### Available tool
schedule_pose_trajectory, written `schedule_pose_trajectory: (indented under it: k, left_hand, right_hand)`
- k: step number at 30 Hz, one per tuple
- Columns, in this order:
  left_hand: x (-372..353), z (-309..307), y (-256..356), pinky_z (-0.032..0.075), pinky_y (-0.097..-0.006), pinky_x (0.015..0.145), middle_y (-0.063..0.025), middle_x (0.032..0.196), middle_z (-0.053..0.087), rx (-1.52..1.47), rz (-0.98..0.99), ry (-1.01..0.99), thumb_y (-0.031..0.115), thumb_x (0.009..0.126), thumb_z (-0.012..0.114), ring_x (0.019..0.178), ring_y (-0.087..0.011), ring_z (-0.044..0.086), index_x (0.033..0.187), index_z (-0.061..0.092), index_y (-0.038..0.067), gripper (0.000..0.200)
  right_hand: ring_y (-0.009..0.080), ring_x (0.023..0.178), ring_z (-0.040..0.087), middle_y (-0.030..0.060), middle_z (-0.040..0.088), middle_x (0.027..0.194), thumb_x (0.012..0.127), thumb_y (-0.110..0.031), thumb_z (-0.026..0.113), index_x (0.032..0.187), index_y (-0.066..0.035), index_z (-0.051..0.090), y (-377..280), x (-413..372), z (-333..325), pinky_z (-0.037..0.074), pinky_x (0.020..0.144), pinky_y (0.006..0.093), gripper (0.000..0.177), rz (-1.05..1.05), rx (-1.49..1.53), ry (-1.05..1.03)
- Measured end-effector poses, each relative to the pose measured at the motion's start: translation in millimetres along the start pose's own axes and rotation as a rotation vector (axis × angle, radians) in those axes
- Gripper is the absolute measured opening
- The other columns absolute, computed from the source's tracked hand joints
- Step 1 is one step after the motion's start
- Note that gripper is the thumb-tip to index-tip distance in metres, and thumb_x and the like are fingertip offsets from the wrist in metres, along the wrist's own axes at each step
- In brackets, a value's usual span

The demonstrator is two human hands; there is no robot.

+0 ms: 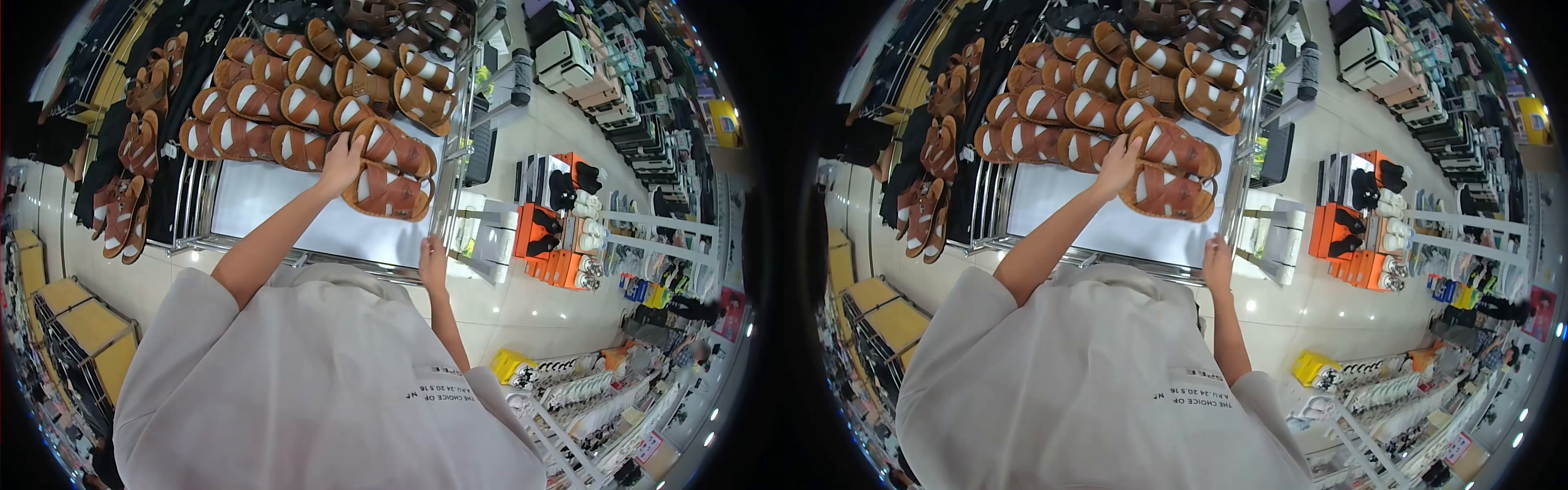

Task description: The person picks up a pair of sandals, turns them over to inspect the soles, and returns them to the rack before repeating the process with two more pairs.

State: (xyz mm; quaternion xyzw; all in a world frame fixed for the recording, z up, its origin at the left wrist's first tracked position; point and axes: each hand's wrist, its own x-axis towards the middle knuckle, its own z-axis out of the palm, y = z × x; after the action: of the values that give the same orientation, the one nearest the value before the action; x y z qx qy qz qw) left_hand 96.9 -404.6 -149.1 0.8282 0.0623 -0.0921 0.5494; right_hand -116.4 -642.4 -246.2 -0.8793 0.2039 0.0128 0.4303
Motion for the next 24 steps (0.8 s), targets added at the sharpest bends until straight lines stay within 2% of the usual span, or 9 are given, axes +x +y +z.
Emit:
schedule_pose_trajectory:
  k: [2, 5, 6, 10, 13, 16, 19, 22, 24]
  left_hand:
    - [14, 19, 21, 0.038, -0.0491, 0.099, -0.0282, 0.124, 0.055, 0.085, -0.038, 0.007, 0.045, 0.099, 0.042, 0.12, -0.0454, 0.048, 0.127, 0.046, -0.002, 0.055]
    - [45, 49, 34, 0.039, -0.0506, 0.099, -0.0294, 0.123, 0.056, 0.184, -0.067, -0.06, 0.045, 0.099, 0.041, 0.118, -0.0448, 0.051, 0.132, 0.043, 0.001, 0.055]
    - [56, 63, 28, 0.041, -0.0519, 0.098, -0.0304, 0.121, 0.056, 0.215, -0.049, -0.032, 0.046, 0.099, 0.039, 0.116, -0.0455, 0.053, 0.134, 0.041, 0.004, 0.055]
    - [84, 99, 19, 0.043, -0.0515, 0.097, -0.0308, 0.121, 0.056, 0.278, -0.188, -0.071, 0.048, 0.099, 0.037, 0.114, -0.0468, 0.054, 0.135, 0.039, 0.005, 0.057]
    - [80, 107, 32, 0.044, -0.052, 0.095, -0.0317, 0.119, 0.056, 0.22, -0.223, -0.017, 0.047, 0.099, 0.038, 0.114, -0.0472, 0.053, 0.132, 0.041, 0.003, 0.056]
    - [81, 121, 19, 0.045, -0.0518, 0.094, -0.0324, 0.121, 0.05, 0.219, -0.133, 0.052, 0.04, 0.096, 0.05, 0.11, -0.0486, 0.054, 0.13, 0.038, -0.003, 0.055]
    - [59, 120, 37, 0.045, -0.0509, 0.093, -0.0314, 0.123, 0.042, 0.256, -0.07, 0.137, 0.027, 0.089, 0.063, 0.107, -0.0485, 0.053, 0.128, 0.031, -0.008, 0.061]
    - [59, 112, 27, 0.045, -0.0499, 0.093, -0.0305, 0.125, 0.035, 0.295, -0.015, 0.118, 0.017, 0.084, 0.067, 0.107, -0.0483, 0.052, 0.126, 0.027, -0.01, 0.064]
    - [58, 105, 21, 0.045, -0.0501, 0.094, -0.031, 0.125, 0.037, 0.311, 0.016, 0.061, 0.015, 0.084, 0.064, 0.109, -0.048, 0.051, 0.127, 0.029, -0.009, 0.06]
  right_hand:
    - [0.032, 0.086, 0.064, 0.0227, 0.065, 0.099, 0.096, -0.029, 0.051, 0.118, -0.002, 0.06, 16, -19, 12, 0.051, 0.078, 0.042, 0.036, -0.066, -0.121, -0.08]
    - [0.0345, 0.085, 0.064, 0.0184, 0.067, 0.089, 0.092, -0.024, 0.053, 0.107, -0.002, 0.063, -12, -29, 9, 0.052, 0.074, 0.0436, 0.028, -0.243, -0.361, -0.146]
    - [0.0341, 0.085, 0.064, 0.0168, 0.067, 0.089, 0.09, -0.024, 0.054, 0.101, -0.003, 0.064, -9, -28, 13, 0.052, 0.074, 0.0437, 0.026, -0.156, -0.316, -0.081]
    - [0.0332, 0.081, 0.066, 0.0153, 0.068, 0.087, 0.088, -0.025, 0.057, 0.1, -0.003, 0.065, -7, -28, 11, 0.053, 0.073, 0.043, 0.025, -0.123, -0.357, -0.093]
    - [0.0334, 0.078, 0.066, 0.0147, 0.069, 0.084, 0.088, -0.025, 0.057, 0.097, -0.004, 0.065, -2, -27, 14, 0.053, 0.071, 0.0432, 0.025, -0.101, -0.349, -0.112]
    - [0.0344, 0.071, 0.066, 0.015, 0.069, 0.079, 0.086, -0.025, 0.057, 0.088, -0.004, 0.066, -1, -26, 15, 0.054, 0.067, 0.0443, 0.023, -0.117, -0.349, -0.081]
    - [0.035, 0.069, 0.066, 0.0156, 0.068, 0.077, 0.086, -0.025, 0.057, 0.084, -0.004, 0.065, -2, -26, 15, 0.054, 0.065, 0.0449, 0.023, -0.114, -0.35, -0.077]
    - [0.0351, 0.068, 0.066, 0.016, 0.068, 0.076, 0.086, -0.026, 0.057, 0.083, -0.004, 0.065, -3, -25, 16, 0.054, 0.065, 0.0449, 0.023, -0.111, -0.363, -0.082]
    - [0.0352, 0.068, 0.066, 0.0162, 0.068, 0.076, 0.086, -0.027, 0.057, 0.083, -0.004, 0.065, -1, -26, 17, 0.054, 0.065, 0.0449, 0.024, -0.108, -0.367, -0.09]
